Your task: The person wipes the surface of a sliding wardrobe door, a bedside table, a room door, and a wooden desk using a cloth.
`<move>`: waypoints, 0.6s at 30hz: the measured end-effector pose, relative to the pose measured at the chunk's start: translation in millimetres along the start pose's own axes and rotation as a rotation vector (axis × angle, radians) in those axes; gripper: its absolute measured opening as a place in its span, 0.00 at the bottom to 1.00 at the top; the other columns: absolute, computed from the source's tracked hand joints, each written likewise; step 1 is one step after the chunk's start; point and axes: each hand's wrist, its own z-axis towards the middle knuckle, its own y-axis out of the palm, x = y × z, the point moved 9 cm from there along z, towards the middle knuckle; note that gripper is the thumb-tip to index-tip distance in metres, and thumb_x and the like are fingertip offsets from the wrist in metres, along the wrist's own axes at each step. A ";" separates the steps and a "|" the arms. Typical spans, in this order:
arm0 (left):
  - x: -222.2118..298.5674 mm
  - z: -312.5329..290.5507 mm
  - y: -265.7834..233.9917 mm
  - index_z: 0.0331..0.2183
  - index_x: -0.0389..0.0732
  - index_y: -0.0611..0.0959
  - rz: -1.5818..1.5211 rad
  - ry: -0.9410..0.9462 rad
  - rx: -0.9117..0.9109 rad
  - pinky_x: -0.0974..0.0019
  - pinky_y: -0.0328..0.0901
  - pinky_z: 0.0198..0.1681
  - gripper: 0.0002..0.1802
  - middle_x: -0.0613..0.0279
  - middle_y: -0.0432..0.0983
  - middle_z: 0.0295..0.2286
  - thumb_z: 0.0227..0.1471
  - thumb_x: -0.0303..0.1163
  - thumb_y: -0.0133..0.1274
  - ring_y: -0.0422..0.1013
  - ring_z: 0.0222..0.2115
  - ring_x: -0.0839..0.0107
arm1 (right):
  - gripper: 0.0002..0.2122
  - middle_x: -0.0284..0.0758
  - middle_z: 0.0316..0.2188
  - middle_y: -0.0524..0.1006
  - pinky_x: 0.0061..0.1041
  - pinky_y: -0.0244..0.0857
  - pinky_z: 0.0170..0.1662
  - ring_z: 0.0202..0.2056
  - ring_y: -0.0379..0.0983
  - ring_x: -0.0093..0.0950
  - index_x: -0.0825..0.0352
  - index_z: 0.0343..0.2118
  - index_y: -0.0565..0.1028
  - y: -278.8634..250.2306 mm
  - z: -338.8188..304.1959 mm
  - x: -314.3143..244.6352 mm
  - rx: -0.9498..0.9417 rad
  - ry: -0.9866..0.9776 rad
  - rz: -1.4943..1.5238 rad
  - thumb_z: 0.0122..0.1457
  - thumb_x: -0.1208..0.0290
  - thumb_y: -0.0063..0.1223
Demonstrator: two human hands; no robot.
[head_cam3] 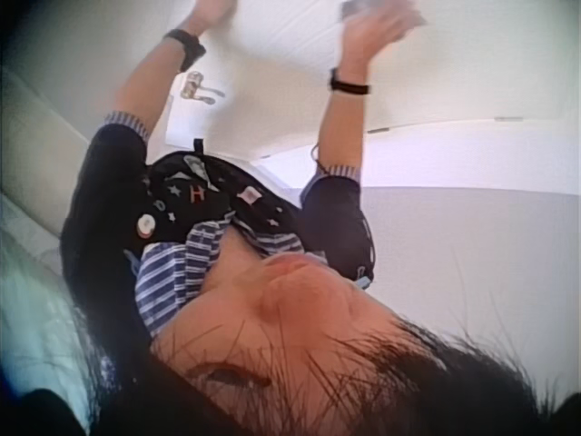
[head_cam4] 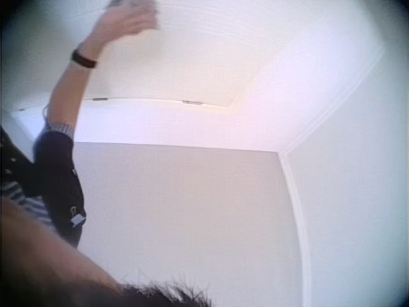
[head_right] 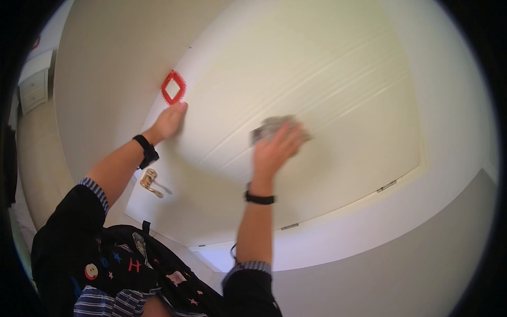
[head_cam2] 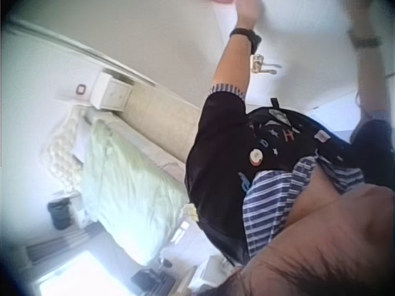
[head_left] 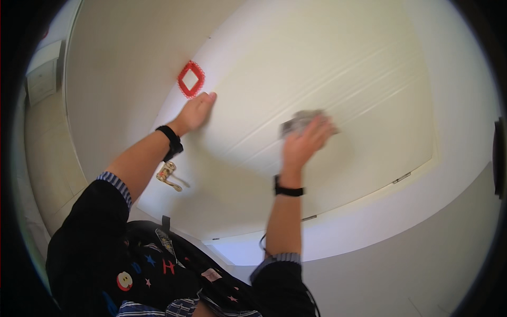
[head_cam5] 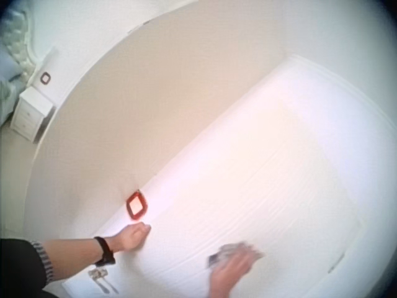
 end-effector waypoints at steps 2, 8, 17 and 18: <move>8.6 -6.8 -0.5 0.31 0.34 0.74 0.048 -0.059 -0.044 0.57 0.66 0.40 0.32 0.47 0.73 0.25 0.69 0.57 0.39 0.68 0.29 0.62 | 0.30 0.54 0.67 0.58 0.55 0.46 0.70 0.67 0.51 0.58 0.68 0.67 0.61 -23.3 86.7 15.1 0.113 -0.027 0.001 0.61 0.70 0.46; 8.6 -20.7 -13.9 0.31 0.34 0.70 -0.033 -0.038 -0.196 0.50 0.65 0.33 0.30 0.40 0.72 0.22 0.67 0.56 0.42 0.69 0.23 0.47 | 0.30 0.52 0.67 0.59 0.49 0.44 0.70 0.69 0.48 0.52 0.68 0.66 0.64 -68.8 297.8 -19.7 0.214 0.146 -0.038 0.66 0.55 0.46; -0.5 -31.3 -36.3 0.36 0.34 0.70 -0.110 -0.022 -0.386 0.57 0.66 0.37 0.27 0.49 0.70 0.24 0.70 0.52 0.40 0.67 0.27 0.59 | 0.27 0.47 0.67 0.61 0.58 0.51 0.65 0.67 0.50 0.56 0.57 0.63 0.70 -0.2 188.0 -189.8 0.206 -0.052 0.008 0.62 0.53 0.54; -9.8 -26.3 -40.0 0.36 0.34 0.71 -0.175 -0.023 -0.403 0.59 0.65 0.39 0.27 0.51 0.69 0.24 0.71 0.52 0.37 0.66 0.28 0.61 | 0.25 0.47 0.66 0.62 0.59 0.52 0.63 0.66 0.51 0.59 0.58 0.61 0.72 14.8 143.8 -207.7 0.188 -0.058 -0.034 0.62 0.57 0.56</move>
